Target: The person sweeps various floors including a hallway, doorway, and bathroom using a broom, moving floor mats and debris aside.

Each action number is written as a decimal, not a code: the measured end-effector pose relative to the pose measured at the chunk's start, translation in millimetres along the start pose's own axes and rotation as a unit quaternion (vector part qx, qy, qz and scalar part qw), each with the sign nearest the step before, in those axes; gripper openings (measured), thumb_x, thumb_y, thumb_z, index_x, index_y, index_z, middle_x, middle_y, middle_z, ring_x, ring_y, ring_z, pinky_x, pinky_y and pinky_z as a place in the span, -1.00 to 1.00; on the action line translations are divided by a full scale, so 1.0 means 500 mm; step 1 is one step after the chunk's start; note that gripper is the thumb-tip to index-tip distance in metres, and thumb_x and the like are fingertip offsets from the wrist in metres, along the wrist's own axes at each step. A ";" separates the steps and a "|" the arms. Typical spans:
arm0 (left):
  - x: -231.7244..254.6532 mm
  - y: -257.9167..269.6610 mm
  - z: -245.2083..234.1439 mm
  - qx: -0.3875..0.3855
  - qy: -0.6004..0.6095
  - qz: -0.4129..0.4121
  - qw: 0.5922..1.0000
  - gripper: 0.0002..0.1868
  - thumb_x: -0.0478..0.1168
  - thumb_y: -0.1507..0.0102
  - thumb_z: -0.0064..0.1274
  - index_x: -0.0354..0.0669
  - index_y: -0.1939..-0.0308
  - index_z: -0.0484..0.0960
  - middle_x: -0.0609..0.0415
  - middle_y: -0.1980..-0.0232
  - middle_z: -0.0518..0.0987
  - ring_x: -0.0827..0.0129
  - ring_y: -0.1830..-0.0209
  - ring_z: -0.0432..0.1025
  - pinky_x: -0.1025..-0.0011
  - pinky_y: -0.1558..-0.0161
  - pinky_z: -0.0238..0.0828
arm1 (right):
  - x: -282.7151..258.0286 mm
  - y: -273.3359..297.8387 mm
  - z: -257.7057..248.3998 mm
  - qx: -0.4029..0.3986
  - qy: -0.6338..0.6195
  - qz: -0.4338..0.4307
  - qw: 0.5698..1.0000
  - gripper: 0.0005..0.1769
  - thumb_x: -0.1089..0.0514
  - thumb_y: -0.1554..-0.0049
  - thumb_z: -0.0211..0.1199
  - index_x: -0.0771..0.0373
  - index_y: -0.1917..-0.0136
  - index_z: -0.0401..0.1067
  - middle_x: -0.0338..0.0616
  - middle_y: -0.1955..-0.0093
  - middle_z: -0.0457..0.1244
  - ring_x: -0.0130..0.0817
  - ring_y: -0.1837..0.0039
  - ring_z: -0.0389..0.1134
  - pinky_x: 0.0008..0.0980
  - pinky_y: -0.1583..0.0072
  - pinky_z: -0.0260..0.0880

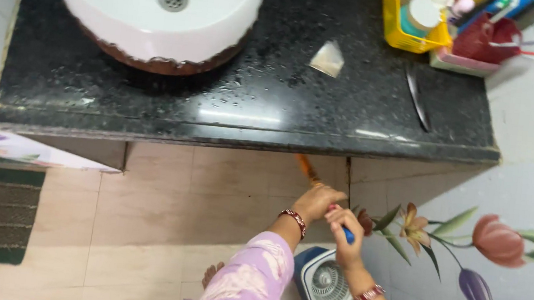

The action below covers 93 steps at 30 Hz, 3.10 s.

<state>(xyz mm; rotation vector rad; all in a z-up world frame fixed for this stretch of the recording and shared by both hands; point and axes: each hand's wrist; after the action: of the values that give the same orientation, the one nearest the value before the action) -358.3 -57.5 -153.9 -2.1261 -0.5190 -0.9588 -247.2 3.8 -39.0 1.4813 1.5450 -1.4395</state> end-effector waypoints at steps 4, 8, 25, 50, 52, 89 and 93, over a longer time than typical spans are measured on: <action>-0.032 0.044 -0.095 -0.030 -0.021 -0.121 0.992 -0.71 -0.11 -0.09 0.25 -0.04 0.16 0.58 -0.06 0.38 0.62 -0.02 0.31 0.54 0.09 0.19 0.35 | 0.036 -0.060 0.062 0.044 -0.223 0.105 0.968 -0.70 0.20 -0.21 0.10 0.29 0.33 0.18 -0.10 0.26 0.12 -0.25 0.11 0.17 -0.04 -0.31 0.24; 0.052 0.052 -0.235 0.116 -0.076 -0.050 0.989 -0.75 -0.10 -0.10 0.20 -0.05 0.38 0.44 -0.02 0.45 0.56 0.01 0.37 0.51 0.13 0.18 0.33 | -0.098 -0.110 0.073 -0.046 -0.318 0.056 0.945 -0.66 0.16 -0.24 0.13 0.24 0.34 0.16 -0.11 0.27 0.11 -0.27 0.12 0.18 0.03 -0.37 0.26; 0.136 0.367 -0.409 0.237 -0.235 -0.251 0.909 -0.75 -0.06 -0.10 0.21 -0.02 0.46 0.45 0.01 0.45 0.55 -0.01 0.39 0.48 0.03 0.27 0.41 | -0.174 -0.080 0.302 -0.364 -0.289 0.060 0.884 -0.57 0.04 -0.27 0.07 0.32 0.36 0.23 0.04 0.24 0.25 -0.14 0.06 0.30 0.01 -0.39 0.30; 0.429 0.840 -0.555 0.511 -0.225 -0.129 0.819 -0.88 -0.31 -0.24 0.14 -0.17 0.15 0.57 -0.02 0.23 0.56 0.04 0.22 0.47 0.11 0.05 0.40 | -0.532 0.163 0.671 -0.744 -0.136 -0.314 0.574 -0.85 0.27 -0.03 0.19 0.28 0.31 0.25 -0.04 0.27 0.16 -0.03 0.13 0.20 -0.12 -0.04 0.30; 0.409 0.833 -0.574 0.505 -0.213 -0.168 0.820 -0.91 -0.29 -0.23 0.12 -0.14 0.20 0.57 0.01 0.26 0.56 0.05 0.16 0.50 0.03 -0.22 0.39 | -0.557 0.147 0.694 -0.754 -0.110 -0.346 0.548 -0.84 0.29 0.02 0.20 0.26 0.33 0.23 -0.04 0.29 0.14 -0.02 0.14 0.19 -0.09 -0.02 0.28; 0.354 1.162 -1.067 0.598 -0.276 -0.546 0.517 -0.76 -0.18 -0.10 0.23 -0.11 0.18 0.62 -0.13 0.31 0.64 -0.07 0.31 0.55 0.11 0.27 0.50 | -0.725 0.081 1.515 -0.867 -0.348 -0.274 0.229 -0.86 0.30 -0.17 0.10 0.32 0.24 0.27 -0.12 0.28 0.17 -0.30 0.17 0.19 -0.28 0.02 0.29; 0.429 1.119 -1.149 0.613 -0.261 -0.553 0.499 -0.71 -0.18 -0.08 0.25 -0.13 0.14 0.64 -0.14 0.31 0.67 -0.06 0.28 0.57 0.13 0.25 0.51 | -0.784 0.029 1.538 -0.899 -0.326 -0.161 0.246 -0.85 0.30 -0.14 0.06 0.36 0.26 0.30 -0.13 0.33 0.15 -0.39 0.26 0.16 -0.33 0.13 0.25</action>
<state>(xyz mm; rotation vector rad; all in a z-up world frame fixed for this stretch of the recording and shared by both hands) -150.2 -843.3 14.0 -0.4329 -2.2031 -0.1231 -349.9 -841.0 105.1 -0.8604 1.4051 0.3632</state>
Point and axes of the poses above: each hand's wrist, its own y-axis away from the middle knuckle, its own z-axis out of the palm, x = y × z
